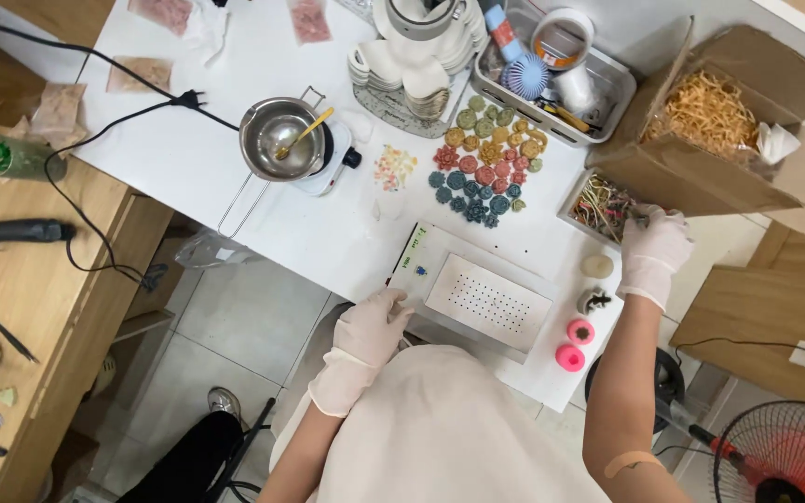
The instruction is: The person is preparing and molding decorative wax seals on a workstation.
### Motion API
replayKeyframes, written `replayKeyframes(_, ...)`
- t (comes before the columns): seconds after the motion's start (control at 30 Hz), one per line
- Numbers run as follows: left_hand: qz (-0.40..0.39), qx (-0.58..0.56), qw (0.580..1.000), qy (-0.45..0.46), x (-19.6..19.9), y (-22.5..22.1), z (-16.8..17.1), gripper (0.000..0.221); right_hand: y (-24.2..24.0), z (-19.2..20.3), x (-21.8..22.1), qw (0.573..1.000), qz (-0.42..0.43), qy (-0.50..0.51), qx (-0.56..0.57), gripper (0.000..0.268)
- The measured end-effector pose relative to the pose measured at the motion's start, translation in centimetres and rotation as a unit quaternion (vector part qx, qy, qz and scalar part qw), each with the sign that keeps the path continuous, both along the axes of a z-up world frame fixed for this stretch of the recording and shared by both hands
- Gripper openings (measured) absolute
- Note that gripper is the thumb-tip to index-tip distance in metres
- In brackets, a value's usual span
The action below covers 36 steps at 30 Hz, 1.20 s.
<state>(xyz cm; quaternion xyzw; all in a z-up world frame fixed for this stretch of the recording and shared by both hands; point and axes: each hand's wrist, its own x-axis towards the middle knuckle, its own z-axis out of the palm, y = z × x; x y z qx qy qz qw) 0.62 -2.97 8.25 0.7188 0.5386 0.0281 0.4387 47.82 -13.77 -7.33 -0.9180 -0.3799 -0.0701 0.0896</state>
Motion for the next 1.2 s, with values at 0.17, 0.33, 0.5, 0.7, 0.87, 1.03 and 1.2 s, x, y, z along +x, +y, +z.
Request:
replayKeyframes(0.17,0.007,-0.013,1.000,0.022,0.5,0.1,-0.9,0.031,4.4,5.8,-7.6,0.975,0.041,0.180,0.126,0.021)
replayKeyframes(0.33,0.141,-0.174,0.965,-0.133,1.6,4.5,-6.9,0.038,7.7,11.7,-16.1,0.932,0.103,0.326,0.122,0.027)
replayKeyframes(0.5,0.530,-0.414,0.457,-0.582,2.1,14.4,-23.8,0.044,7.2,13.4,-20.5,0.893,0.128,0.411,0.131,0.032)
replayKeyframes(0.7,0.498,-0.398,0.311,-0.705,4.3,21.9,-39.6,0.026,3.1,12.9,-20.1,0.909,0.063,0.397,0.110,0.032)
replayKeyframes(0.87,0.585,-0.427,0.278,-0.631,6.6,22.2,-38.3,0.023,1.1,14.9,-21.9,0.911,-0.063,0.394,0.105,0.032)
replayKeyframes(1.03,0.589,-0.456,0.236,-0.624,8.0,22.6,-39.0,0.015,-0.1,13.9,-24.6,0.911,-0.110,0.384,0.101,0.032)
replayKeyframes(1.2,0.600,-0.495,0.146,-0.611,9.0,22.6,-37.6,0.024,0.2,14.4,-25.1,0.931,-0.113,0.340,0.065,0.033)
